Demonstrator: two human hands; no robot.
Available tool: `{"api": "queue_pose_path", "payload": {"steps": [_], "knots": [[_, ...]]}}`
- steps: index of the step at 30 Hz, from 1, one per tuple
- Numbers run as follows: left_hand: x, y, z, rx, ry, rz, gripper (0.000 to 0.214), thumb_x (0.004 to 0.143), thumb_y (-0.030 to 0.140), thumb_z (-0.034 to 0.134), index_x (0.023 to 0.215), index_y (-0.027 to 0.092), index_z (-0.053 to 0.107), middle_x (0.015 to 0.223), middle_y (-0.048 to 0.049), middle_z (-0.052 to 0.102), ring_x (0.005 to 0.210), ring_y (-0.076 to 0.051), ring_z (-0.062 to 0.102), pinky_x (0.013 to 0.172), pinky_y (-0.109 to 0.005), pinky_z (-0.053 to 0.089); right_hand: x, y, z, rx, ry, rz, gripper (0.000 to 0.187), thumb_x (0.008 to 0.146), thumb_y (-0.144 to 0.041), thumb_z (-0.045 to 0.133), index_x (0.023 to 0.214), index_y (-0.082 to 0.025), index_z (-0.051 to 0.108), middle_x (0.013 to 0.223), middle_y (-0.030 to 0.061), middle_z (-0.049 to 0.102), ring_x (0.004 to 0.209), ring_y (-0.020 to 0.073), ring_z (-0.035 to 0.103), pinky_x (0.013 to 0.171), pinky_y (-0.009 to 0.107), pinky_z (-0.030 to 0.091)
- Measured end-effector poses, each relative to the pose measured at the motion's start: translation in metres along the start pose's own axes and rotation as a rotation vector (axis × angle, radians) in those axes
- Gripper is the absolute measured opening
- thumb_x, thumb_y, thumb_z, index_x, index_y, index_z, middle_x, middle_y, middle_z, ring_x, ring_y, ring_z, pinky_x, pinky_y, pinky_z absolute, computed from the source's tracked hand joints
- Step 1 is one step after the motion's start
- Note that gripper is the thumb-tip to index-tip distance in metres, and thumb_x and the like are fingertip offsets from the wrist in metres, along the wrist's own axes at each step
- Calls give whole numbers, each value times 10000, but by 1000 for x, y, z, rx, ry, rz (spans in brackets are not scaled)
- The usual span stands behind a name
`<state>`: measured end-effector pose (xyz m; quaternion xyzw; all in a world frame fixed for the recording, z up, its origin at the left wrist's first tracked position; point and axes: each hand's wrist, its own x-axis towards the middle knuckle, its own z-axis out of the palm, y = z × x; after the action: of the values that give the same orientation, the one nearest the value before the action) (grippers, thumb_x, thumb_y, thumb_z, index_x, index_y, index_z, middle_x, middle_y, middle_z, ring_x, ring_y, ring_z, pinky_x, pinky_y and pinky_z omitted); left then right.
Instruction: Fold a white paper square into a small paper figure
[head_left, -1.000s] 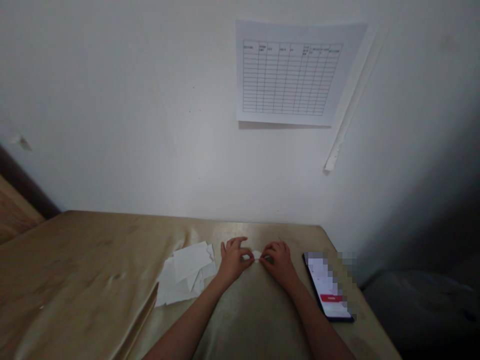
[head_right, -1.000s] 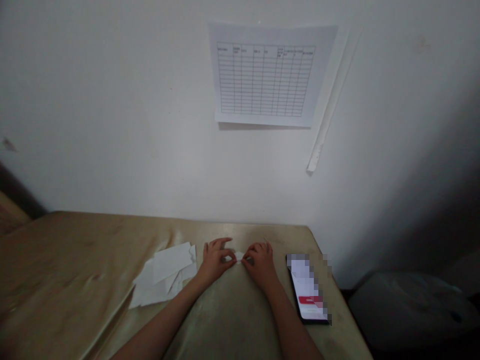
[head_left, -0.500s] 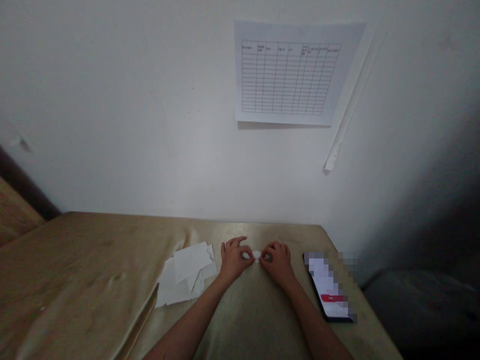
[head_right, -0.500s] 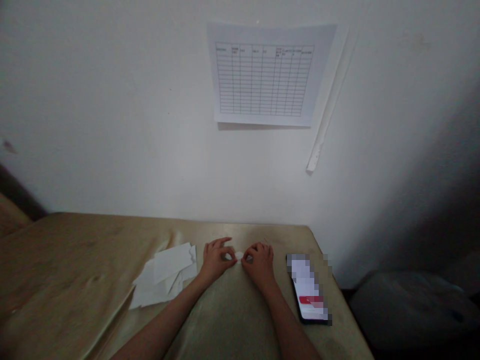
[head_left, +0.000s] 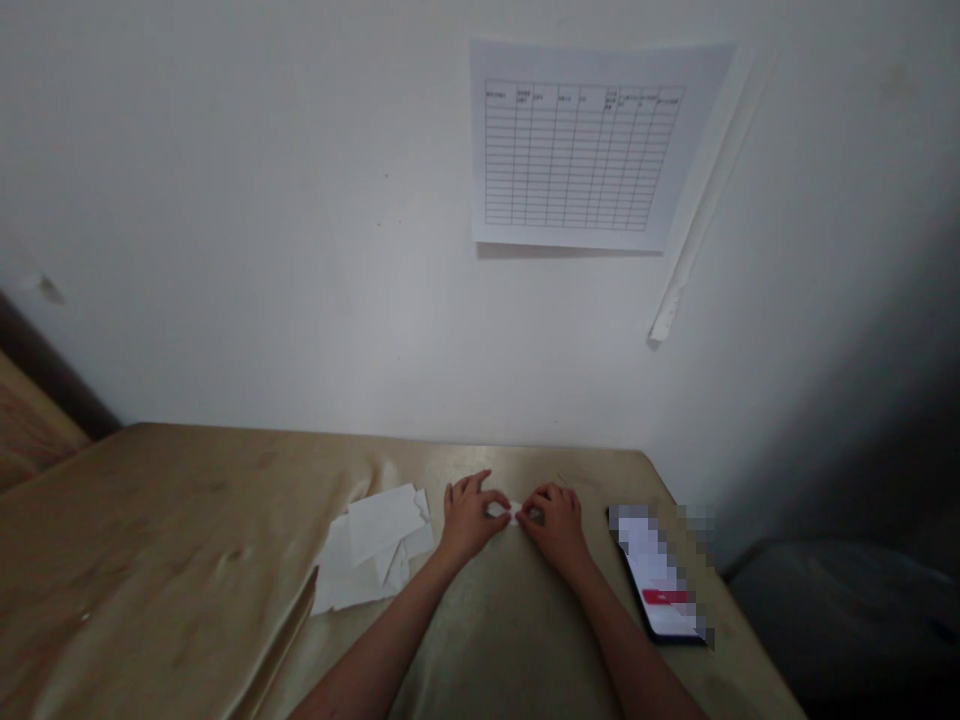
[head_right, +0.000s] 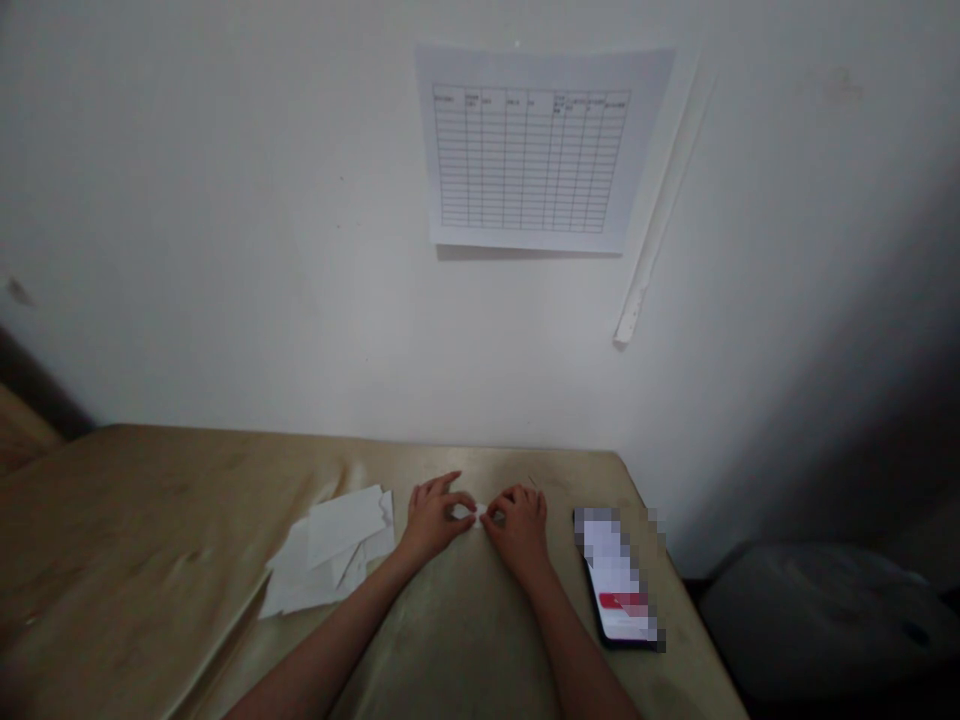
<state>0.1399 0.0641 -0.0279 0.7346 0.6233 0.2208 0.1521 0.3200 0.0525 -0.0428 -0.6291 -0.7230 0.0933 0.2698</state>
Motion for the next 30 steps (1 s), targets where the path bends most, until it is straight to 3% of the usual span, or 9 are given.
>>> {"api": "queue_pose_path", "payload": {"steps": [13,19,30], "knots": [[1,3,0,11,-21,-23,210,724,361,777,932,375,756,1506,33,461,1414,-313,333,1185,-588,108,0,-3,6,-7,40,28,113,816,-368,689,790,-269,736,1042,58,653,1075,259,530,1077,448,265],[0,3,1,21,-24,-12,213,746,440,762,947,371,746,1527,20,438,1422,-312,325,1181,-606,96,-1,-3,7,-27,48,17,133,828,-382,681,879,-263,713,1065,56,639,1095,259,522,1085,448,251],[1,-1,-1,31,-61,10,302,770,305,728,1046,426,713,1580,44,357,1449,-297,299,1179,-624,82,1,1,3,19,-18,10,193,819,-287,677,996,-355,714,1104,20,615,1124,238,498,1080,430,249]]}}
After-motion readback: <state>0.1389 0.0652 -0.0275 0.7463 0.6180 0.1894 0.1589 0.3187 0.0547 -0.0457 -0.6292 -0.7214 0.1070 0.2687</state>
